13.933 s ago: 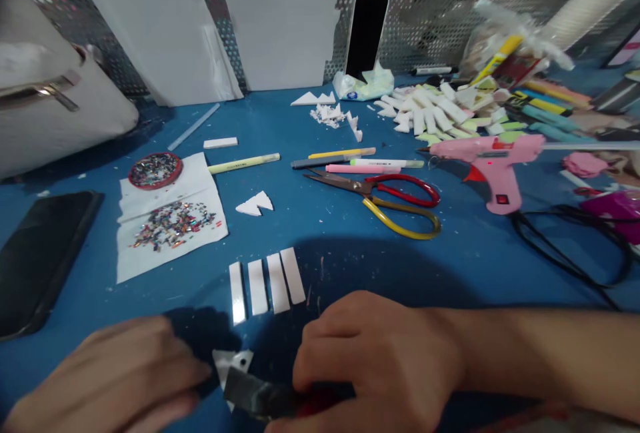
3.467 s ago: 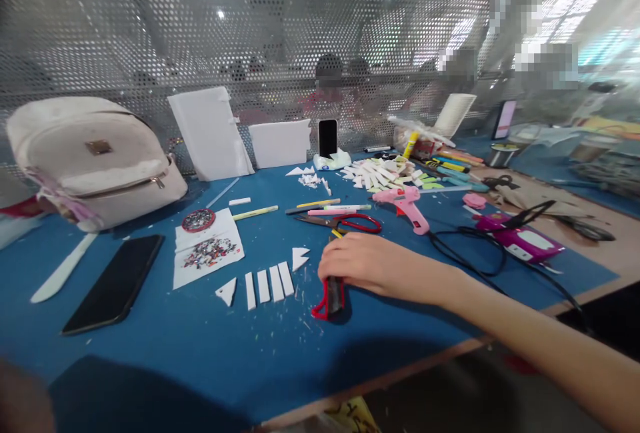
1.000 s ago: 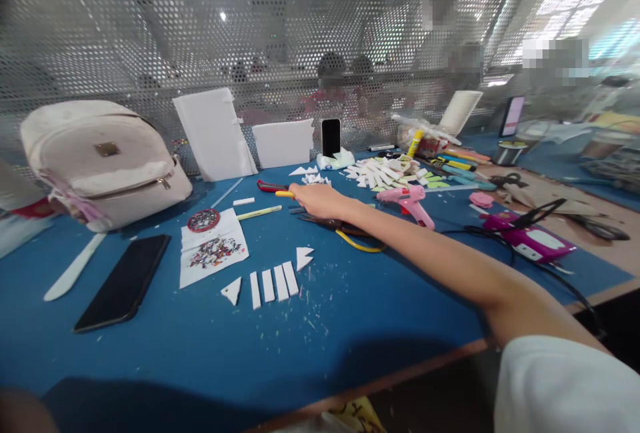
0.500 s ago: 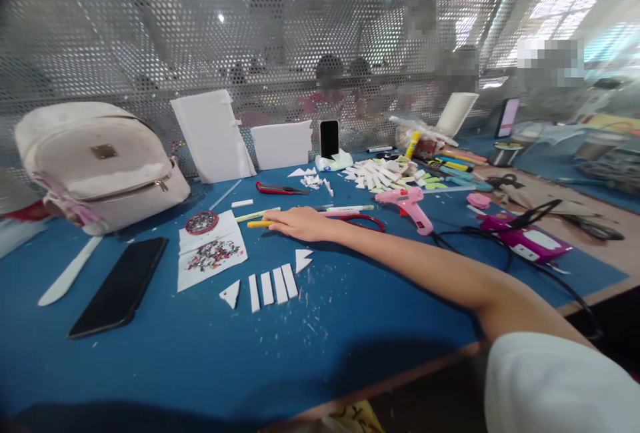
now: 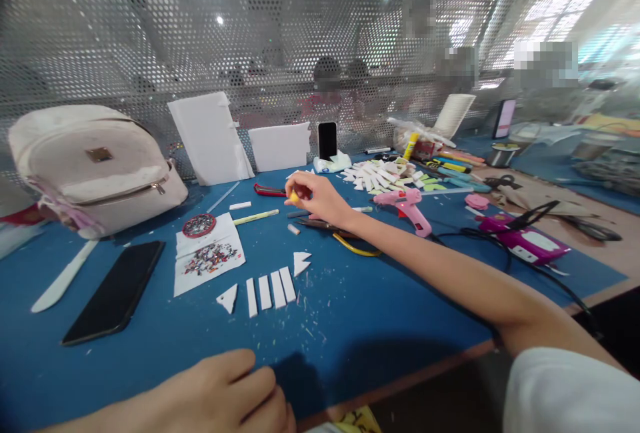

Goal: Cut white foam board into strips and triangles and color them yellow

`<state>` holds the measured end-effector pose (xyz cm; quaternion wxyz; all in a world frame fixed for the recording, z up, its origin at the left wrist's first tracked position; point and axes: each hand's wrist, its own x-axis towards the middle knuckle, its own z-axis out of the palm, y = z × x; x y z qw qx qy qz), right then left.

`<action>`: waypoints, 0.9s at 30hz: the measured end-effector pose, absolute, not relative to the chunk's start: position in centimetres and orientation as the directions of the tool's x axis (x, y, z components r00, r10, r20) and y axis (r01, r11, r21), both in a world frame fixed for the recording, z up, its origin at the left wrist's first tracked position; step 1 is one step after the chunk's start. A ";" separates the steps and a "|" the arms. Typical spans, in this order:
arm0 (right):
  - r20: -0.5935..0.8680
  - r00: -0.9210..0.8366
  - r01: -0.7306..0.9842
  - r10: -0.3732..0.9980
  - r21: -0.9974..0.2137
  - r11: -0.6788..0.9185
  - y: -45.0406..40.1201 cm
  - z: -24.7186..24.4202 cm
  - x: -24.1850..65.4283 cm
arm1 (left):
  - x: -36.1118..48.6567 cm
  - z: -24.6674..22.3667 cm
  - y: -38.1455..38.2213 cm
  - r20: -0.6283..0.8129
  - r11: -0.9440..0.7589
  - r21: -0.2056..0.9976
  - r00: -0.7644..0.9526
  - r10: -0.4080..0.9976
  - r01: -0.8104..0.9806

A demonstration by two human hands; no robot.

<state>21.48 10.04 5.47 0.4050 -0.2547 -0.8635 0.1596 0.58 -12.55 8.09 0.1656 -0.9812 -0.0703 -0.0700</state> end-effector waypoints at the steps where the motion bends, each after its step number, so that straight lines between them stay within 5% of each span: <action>1: 0.610 -0.564 0.314 0.557 -0.465 0.828 9.9 5.6 21.5 | 0.6 7.9 -12.4 0.158 -0.934 -0.316 0.980 0.118 0.163; 11: 0.349 -0.759 0.520 0.549 -0.183 0.835 11.5 3.5 15.9 | 0.5 4.9 -11.2 0.271 -0.947 -0.297 0.962 0.041 0.124; 27: 0.213 -0.817 0.397 0.536 -0.467 0.790 13.8 3.8 14.8 | -0.8 1.6 -11.0 0.428 -0.978 -0.154 0.902 0.059 0.137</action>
